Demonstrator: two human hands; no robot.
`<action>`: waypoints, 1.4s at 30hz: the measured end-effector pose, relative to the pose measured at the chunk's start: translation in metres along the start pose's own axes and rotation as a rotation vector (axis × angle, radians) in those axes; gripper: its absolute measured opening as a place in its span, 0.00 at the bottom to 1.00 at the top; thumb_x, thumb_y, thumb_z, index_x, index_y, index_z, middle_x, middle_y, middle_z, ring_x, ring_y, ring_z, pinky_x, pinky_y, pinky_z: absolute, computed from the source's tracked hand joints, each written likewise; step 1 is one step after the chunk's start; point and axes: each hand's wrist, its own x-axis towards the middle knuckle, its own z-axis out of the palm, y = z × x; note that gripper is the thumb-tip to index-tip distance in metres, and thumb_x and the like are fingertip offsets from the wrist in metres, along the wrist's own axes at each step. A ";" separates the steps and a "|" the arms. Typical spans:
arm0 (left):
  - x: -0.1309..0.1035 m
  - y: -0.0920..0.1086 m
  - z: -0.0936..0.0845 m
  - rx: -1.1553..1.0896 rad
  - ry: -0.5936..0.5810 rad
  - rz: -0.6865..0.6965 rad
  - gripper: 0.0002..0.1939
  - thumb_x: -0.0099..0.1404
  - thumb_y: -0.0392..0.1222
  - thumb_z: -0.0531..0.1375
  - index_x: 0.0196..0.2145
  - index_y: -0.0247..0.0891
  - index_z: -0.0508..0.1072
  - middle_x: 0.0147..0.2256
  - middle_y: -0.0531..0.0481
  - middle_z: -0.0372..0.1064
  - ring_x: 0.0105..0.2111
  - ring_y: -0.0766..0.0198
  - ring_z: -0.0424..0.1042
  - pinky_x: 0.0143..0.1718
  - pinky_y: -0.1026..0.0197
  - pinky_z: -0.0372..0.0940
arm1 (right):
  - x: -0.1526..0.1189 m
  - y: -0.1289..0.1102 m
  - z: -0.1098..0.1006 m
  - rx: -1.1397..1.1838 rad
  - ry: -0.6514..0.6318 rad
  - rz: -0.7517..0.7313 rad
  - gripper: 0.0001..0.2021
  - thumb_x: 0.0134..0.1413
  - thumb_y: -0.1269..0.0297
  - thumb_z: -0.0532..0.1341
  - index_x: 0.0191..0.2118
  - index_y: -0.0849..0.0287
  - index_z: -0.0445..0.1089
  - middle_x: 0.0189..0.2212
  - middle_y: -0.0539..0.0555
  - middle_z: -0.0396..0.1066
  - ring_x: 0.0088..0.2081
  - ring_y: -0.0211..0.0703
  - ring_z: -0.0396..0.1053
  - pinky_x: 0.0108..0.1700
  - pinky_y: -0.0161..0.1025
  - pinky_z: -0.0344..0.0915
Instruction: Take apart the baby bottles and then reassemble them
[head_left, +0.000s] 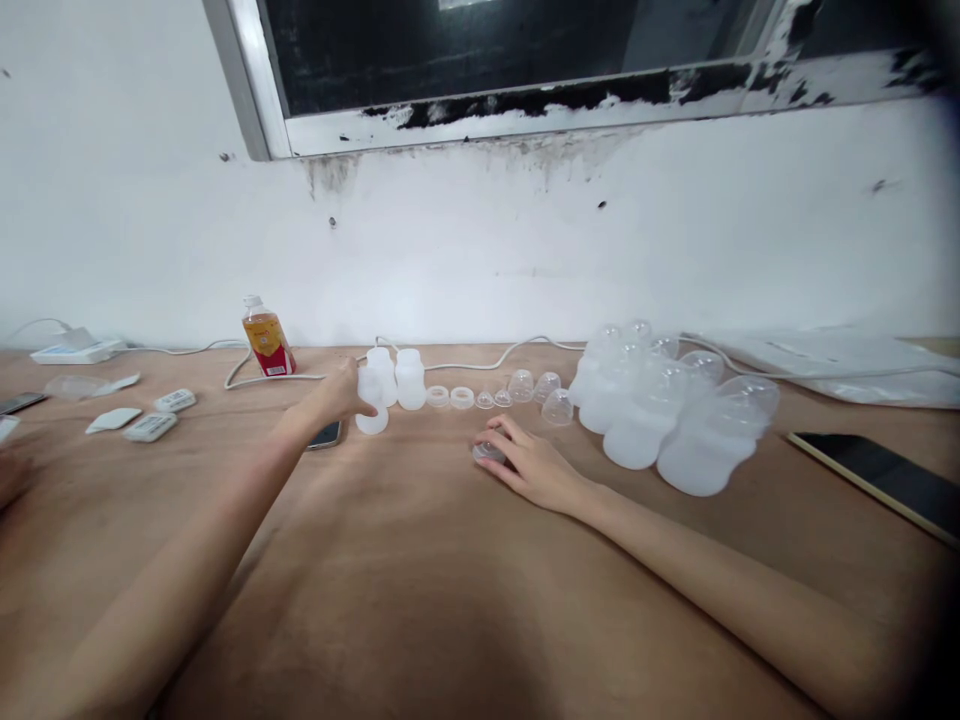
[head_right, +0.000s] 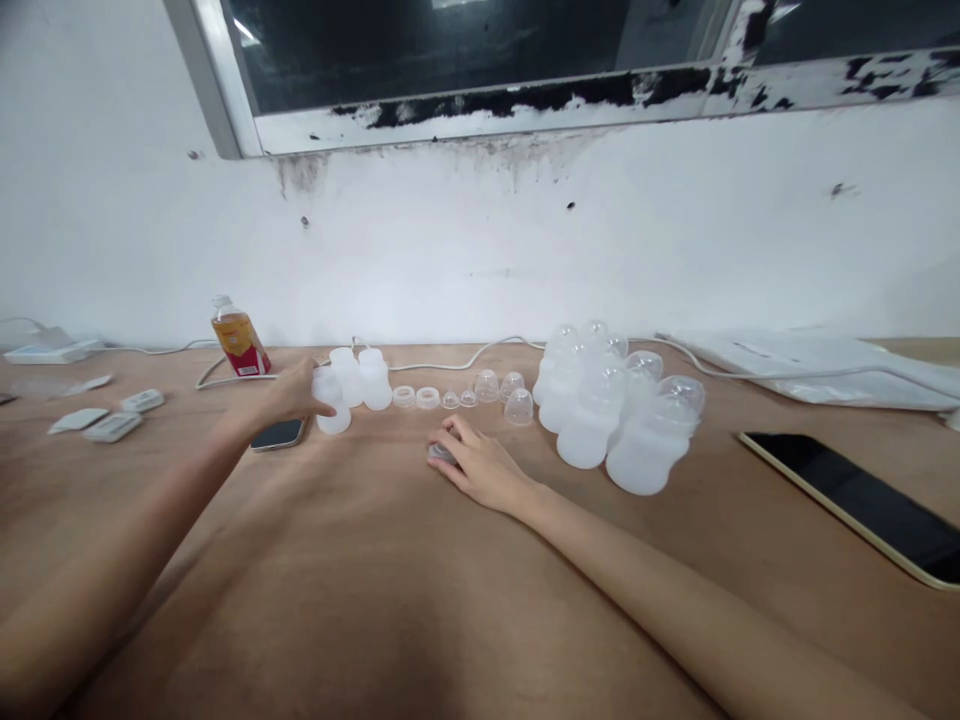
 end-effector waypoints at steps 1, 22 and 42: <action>-0.001 0.001 0.001 0.000 0.014 0.007 0.34 0.38 0.44 0.64 0.43 0.33 0.56 0.40 0.41 0.64 0.41 0.51 0.65 0.34 0.60 0.61 | 0.000 0.000 -0.001 0.015 0.000 -0.004 0.12 0.56 0.61 0.45 0.41 0.57 0.61 0.41 0.56 0.57 0.35 0.40 0.63 0.37 0.40 0.62; -0.072 0.099 0.072 -0.333 -0.030 0.815 0.34 0.59 0.45 0.50 0.57 0.33 0.37 0.56 0.38 0.44 0.54 0.57 0.50 0.51 0.55 0.53 | 0.008 0.001 0.001 0.230 0.132 0.182 0.06 0.48 0.66 0.54 0.25 0.62 0.63 0.23 0.49 0.58 0.24 0.33 0.59 0.28 0.33 0.58; -0.012 0.075 0.094 -0.305 0.091 0.534 0.15 0.59 0.42 0.52 0.44 0.39 0.64 0.42 0.46 0.66 0.42 0.59 0.64 0.43 0.56 0.60 | 0.026 0.030 0.015 0.191 0.307 0.510 0.12 0.49 0.59 0.53 0.35 0.60 0.67 0.31 0.55 0.71 0.33 0.45 0.68 0.34 0.40 0.62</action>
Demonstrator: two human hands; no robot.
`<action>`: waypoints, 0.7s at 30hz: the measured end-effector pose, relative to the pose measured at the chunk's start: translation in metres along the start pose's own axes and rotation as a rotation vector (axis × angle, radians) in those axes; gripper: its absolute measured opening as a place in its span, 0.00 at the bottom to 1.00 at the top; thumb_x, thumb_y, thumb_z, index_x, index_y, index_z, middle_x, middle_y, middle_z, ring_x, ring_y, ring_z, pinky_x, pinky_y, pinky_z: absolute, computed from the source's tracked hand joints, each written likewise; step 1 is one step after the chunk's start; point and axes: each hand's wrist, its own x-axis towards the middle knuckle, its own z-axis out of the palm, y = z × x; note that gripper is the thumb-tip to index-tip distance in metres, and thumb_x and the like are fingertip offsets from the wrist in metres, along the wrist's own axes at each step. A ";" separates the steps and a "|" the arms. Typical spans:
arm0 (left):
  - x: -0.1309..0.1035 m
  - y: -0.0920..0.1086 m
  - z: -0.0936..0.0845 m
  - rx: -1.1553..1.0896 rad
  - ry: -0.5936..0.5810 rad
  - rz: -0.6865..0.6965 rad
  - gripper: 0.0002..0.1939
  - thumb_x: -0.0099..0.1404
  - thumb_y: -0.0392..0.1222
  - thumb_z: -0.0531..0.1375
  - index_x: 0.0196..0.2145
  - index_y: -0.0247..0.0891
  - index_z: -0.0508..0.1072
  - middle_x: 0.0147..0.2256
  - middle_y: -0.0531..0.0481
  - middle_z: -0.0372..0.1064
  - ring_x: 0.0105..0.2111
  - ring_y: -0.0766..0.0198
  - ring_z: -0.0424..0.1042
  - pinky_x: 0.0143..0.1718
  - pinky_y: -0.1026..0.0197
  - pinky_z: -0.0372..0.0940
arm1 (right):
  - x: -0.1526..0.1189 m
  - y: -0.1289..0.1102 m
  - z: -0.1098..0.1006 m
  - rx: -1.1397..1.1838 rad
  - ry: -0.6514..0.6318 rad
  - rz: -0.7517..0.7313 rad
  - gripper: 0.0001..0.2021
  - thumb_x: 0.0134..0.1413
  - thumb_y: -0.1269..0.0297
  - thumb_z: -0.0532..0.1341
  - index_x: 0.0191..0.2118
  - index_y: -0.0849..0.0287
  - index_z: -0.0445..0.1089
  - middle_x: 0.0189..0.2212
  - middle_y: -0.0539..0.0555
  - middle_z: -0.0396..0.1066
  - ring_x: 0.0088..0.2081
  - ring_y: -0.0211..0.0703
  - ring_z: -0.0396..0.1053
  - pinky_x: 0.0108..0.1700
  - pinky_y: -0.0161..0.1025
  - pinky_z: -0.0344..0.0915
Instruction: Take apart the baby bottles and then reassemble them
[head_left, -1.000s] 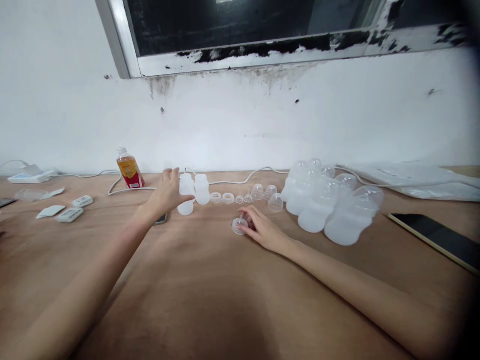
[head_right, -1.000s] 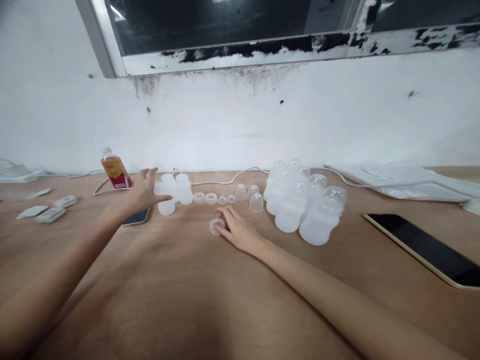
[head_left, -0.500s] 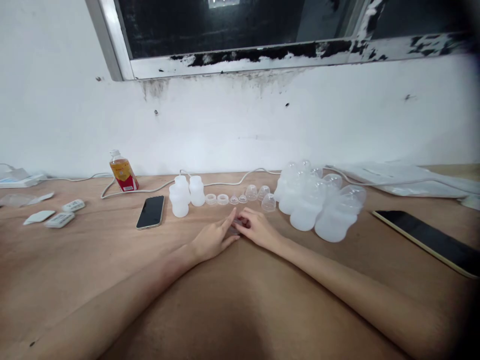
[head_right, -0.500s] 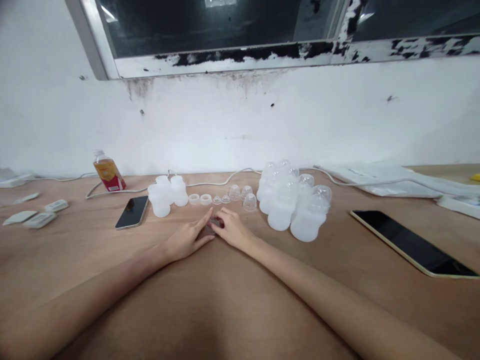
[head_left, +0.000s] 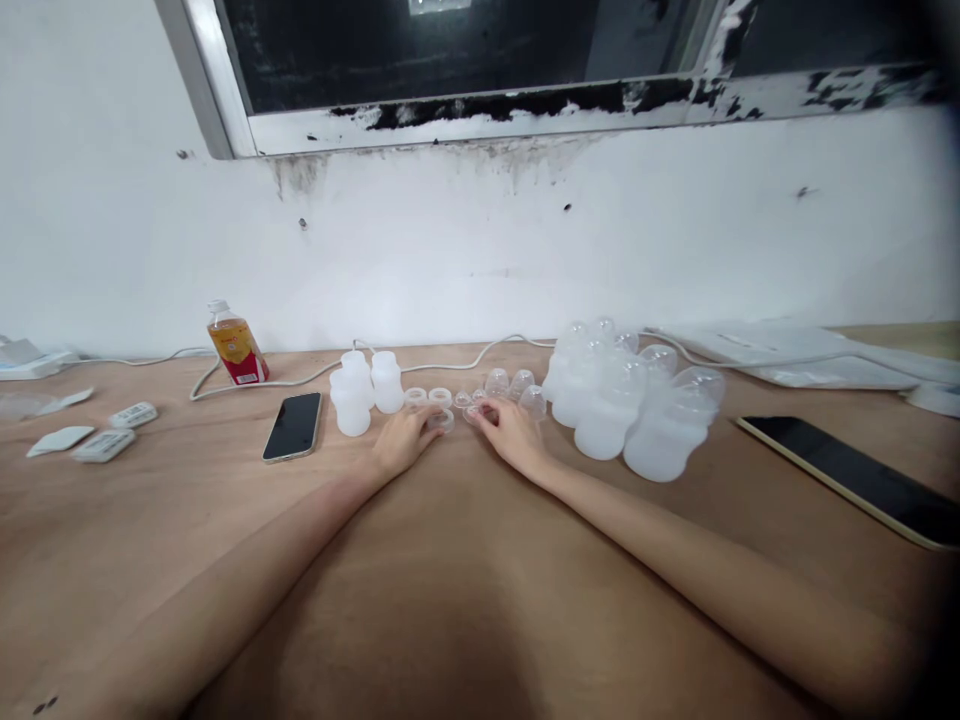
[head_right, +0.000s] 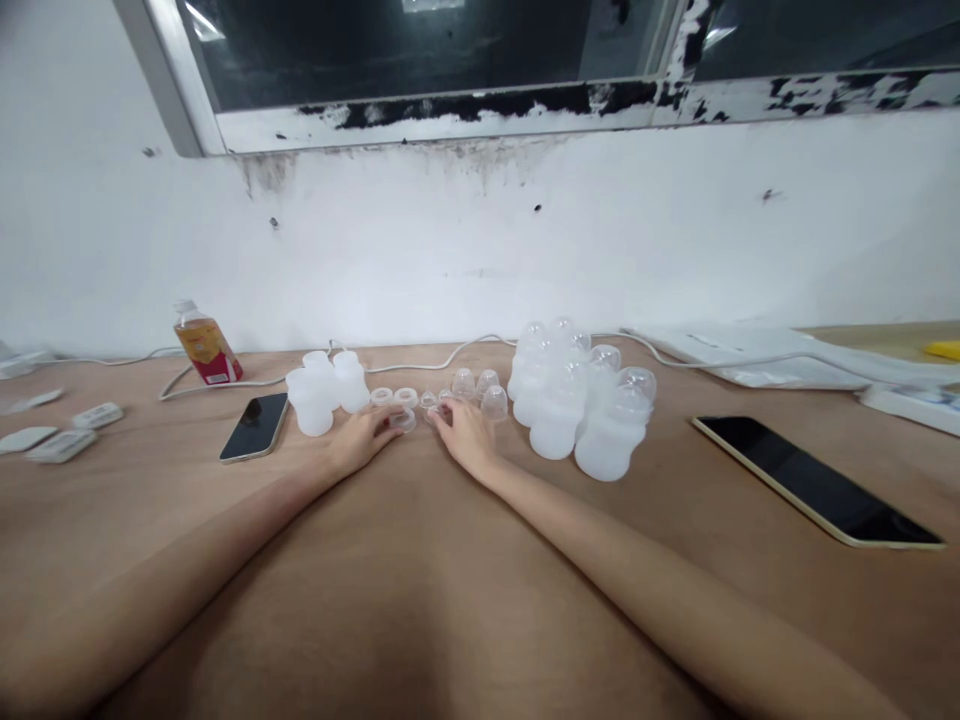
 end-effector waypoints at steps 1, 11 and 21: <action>0.000 0.000 0.000 0.037 -0.007 0.023 0.13 0.60 0.41 0.51 0.43 0.39 0.65 0.45 0.46 0.64 0.45 0.58 0.62 0.44 0.55 0.59 | 0.000 0.000 0.001 -0.052 -0.011 -0.008 0.12 0.48 0.60 0.54 0.37 0.59 0.67 0.33 0.55 0.71 0.35 0.46 0.67 0.36 0.41 0.61; -0.001 0.004 -0.001 0.035 0.020 0.154 0.15 0.59 0.36 0.50 0.45 0.37 0.61 0.45 0.45 0.60 0.45 0.60 0.61 0.45 0.58 0.59 | 0.009 0.007 0.013 0.025 0.004 -0.072 0.16 0.44 0.69 0.58 0.43 0.61 0.63 0.34 0.55 0.70 0.30 0.38 0.67 0.36 0.38 0.63; -0.004 0.008 -0.004 0.089 0.007 0.135 0.15 0.59 0.34 0.49 0.45 0.39 0.63 0.45 0.45 0.59 0.43 0.59 0.63 0.42 0.57 0.61 | 0.008 0.009 0.015 0.002 0.002 -0.105 0.10 0.45 0.71 0.58 0.37 0.62 0.65 0.32 0.55 0.71 0.32 0.39 0.68 0.38 0.39 0.63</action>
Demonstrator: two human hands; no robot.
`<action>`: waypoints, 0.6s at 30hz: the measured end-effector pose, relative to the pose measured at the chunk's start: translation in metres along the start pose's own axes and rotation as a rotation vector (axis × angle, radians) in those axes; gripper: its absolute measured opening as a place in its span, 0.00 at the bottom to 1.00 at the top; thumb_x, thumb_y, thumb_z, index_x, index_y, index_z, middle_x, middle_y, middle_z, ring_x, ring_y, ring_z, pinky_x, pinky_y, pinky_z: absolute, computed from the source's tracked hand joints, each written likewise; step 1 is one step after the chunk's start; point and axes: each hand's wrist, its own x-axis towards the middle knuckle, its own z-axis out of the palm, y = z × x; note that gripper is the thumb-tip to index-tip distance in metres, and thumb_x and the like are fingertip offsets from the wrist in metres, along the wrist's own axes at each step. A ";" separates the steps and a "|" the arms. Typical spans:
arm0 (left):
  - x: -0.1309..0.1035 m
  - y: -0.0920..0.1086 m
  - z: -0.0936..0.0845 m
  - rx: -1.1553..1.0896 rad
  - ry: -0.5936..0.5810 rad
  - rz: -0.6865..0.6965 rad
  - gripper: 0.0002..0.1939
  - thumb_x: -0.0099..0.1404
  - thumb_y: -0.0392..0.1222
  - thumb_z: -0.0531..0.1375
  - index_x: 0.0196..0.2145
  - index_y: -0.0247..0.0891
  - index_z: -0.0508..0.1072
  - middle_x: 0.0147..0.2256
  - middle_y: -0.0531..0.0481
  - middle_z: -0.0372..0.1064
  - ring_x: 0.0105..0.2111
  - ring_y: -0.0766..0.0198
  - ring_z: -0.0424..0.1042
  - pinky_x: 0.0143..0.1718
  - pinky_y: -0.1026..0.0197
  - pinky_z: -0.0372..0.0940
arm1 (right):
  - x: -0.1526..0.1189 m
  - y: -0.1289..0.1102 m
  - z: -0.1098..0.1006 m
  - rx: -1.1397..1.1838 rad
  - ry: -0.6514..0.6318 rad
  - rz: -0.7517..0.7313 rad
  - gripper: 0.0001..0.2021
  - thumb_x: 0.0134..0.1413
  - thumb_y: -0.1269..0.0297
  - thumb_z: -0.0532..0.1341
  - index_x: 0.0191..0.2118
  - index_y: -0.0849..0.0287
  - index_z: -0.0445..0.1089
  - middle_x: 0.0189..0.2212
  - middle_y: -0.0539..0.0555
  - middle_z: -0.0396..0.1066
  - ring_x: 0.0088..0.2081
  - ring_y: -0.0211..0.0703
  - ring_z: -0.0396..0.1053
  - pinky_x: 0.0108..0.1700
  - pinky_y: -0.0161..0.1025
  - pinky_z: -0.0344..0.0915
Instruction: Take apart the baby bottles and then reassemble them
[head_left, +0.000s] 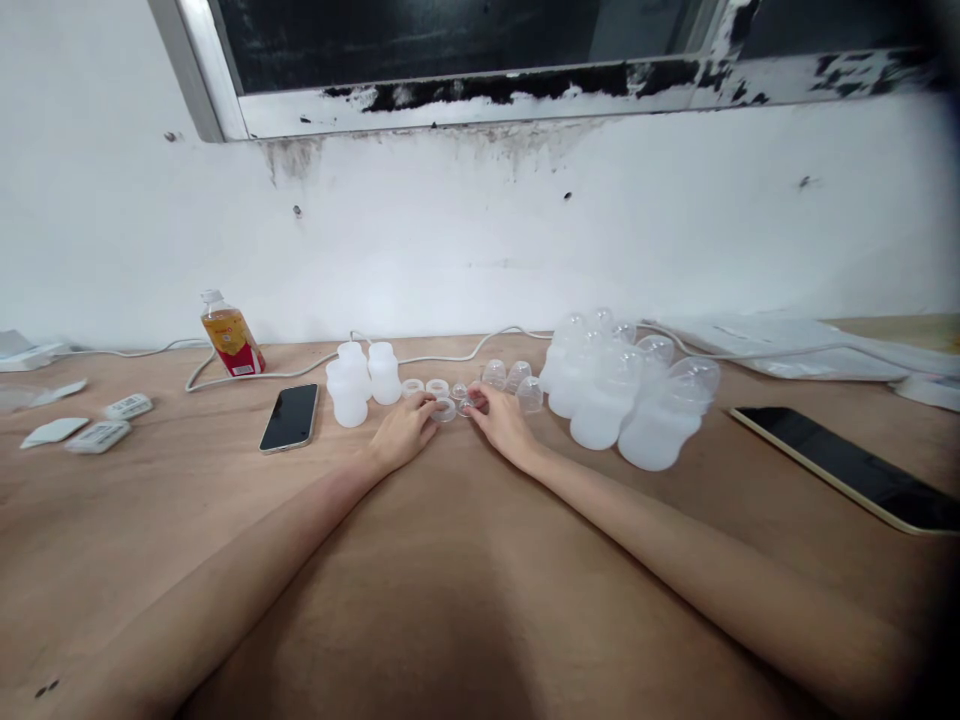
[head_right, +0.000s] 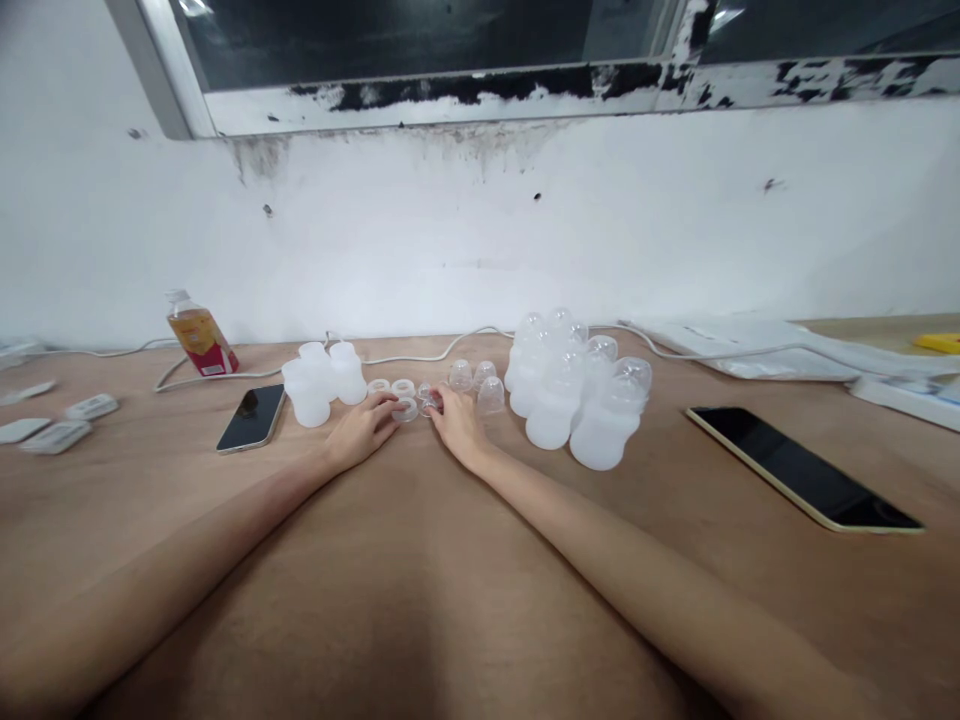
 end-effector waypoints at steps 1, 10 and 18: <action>0.000 0.000 0.000 0.003 0.001 0.001 0.15 0.59 0.34 0.49 0.44 0.38 0.63 0.45 0.45 0.59 0.43 0.59 0.63 0.42 0.58 0.61 | 0.000 0.000 0.000 -0.007 -0.002 -0.003 0.10 0.45 0.71 0.57 0.37 0.62 0.65 0.32 0.55 0.70 0.33 0.40 0.68 0.38 0.39 0.62; 0.000 -0.003 0.002 -0.010 0.016 0.020 0.16 0.59 0.34 0.48 0.45 0.37 0.63 0.45 0.45 0.59 0.45 0.60 0.62 0.44 0.58 0.60 | 0.000 -0.005 -0.002 -0.089 -0.035 -0.015 0.11 0.47 0.72 0.55 0.40 0.62 0.64 0.33 0.56 0.70 0.35 0.40 0.67 0.39 0.38 0.62; -0.002 -0.006 0.005 0.015 0.030 0.032 0.15 0.59 0.35 0.49 0.45 0.37 0.62 0.46 0.44 0.58 0.45 0.58 0.61 0.45 0.56 0.60 | -0.005 -0.018 -0.007 -0.217 -0.045 -0.011 0.14 0.49 0.69 0.54 0.44 0.63 0.61 0.39 0.58 0.66 0.38 0.44 0.65 0.38 0.39 0.62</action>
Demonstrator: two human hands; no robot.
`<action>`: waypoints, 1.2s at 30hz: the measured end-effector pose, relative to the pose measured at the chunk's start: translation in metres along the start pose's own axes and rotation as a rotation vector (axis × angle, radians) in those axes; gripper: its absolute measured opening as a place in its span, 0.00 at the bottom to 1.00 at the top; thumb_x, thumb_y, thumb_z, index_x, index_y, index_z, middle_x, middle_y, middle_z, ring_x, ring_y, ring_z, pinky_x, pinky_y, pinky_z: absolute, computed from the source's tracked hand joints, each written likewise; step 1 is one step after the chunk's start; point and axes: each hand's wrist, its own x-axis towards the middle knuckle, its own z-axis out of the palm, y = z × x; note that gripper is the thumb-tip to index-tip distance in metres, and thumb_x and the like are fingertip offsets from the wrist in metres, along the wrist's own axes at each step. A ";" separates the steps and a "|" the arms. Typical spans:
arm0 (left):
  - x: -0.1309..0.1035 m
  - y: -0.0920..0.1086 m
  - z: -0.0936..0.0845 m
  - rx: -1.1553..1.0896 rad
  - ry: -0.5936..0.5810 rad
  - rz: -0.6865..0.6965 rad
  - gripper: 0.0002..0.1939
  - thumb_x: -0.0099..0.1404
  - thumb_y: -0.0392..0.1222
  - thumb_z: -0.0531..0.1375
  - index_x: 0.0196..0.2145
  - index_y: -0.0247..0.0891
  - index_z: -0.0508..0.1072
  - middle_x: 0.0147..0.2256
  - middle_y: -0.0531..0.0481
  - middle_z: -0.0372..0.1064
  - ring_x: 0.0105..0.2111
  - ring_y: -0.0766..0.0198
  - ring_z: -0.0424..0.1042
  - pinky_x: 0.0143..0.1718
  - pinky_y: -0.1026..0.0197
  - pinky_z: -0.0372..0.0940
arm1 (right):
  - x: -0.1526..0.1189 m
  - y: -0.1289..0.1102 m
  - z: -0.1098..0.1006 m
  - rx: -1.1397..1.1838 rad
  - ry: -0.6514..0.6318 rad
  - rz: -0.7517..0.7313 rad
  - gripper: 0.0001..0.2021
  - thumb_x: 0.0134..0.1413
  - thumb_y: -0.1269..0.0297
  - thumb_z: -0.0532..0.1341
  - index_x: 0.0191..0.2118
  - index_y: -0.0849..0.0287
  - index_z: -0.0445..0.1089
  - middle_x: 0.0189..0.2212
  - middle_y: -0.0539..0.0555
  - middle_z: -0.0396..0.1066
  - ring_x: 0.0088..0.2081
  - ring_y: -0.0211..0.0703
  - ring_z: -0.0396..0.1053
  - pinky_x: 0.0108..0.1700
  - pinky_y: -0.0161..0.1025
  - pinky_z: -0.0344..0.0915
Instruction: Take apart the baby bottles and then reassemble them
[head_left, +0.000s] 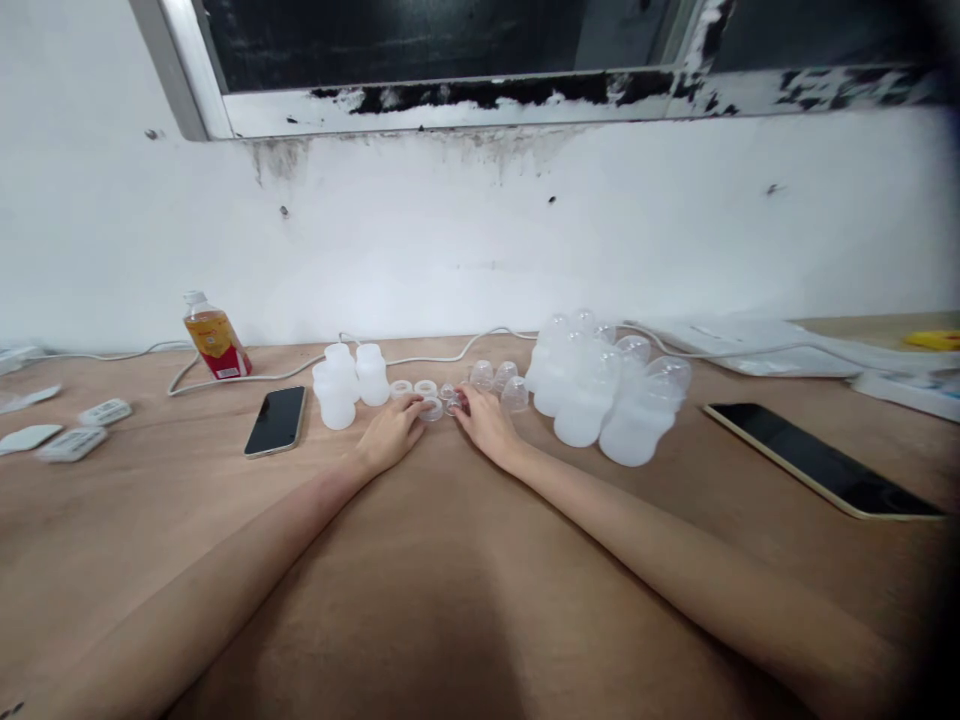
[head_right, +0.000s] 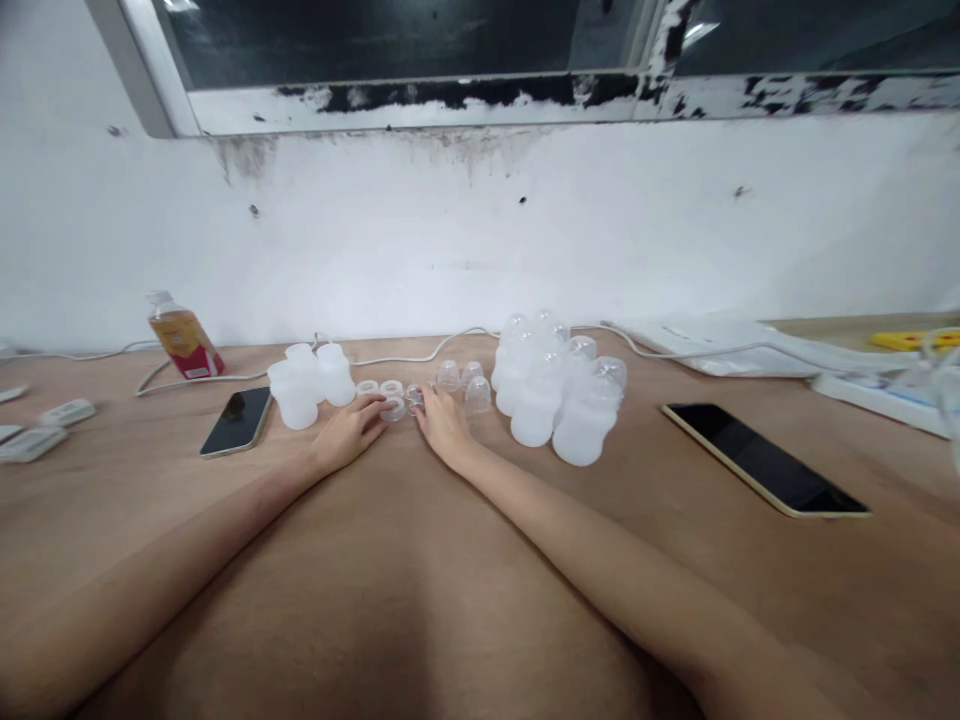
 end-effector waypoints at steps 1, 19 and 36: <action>-0.001 0.000 0.000 0.004 0.011 -0.003 0.15 0.59 0.35 0.49 0.45 0.37 0.61 0.46 0.44 0.57 0.45 0.58 0.61 0.45 0.56 0.60 | 0.000 -0.005 -0.009 -0.043 0.015 -0.015 0.16 0.48 0.67 0.55 0.45 0.63 0.60 0.41 0.59 0.64 0.40 0.46 0.64 0.38 0.40 0.62; -0.004 0.028 -0.027 -0.225 0.398 0.021 0.24 0.59 0.39 0.50 0.51 0.34 0.47 0.49 0.38 0.52 0.49 0.57 0.55 0.47 0.53 0.56 | 0.002 -0.009 -0.166 -0.611 -0.271 0.171 0.14 0.38 0.58 0.60 0.32 0.62 0.69 0.29 0.60 0.68 0.30 0.50 0.66 0.25 0.38 0.56; -0.004 0.063 -0.046 -0.248 -0.085 -0.082 0.25 0.55 0.51 0.52 0.48 0.37 0.54 0.33 0.47 0.67 0.30 0.57 0.68 0.30 0.58 0.60 | -0.001 -0.040 -0.117 0.440 -0.673 -0.163 0.13 0.47 0.58 0.55 0.36 0.60 0.56 0.25 0.51 0.67 0.25 0.37 0.68 0.21 0.32 0.61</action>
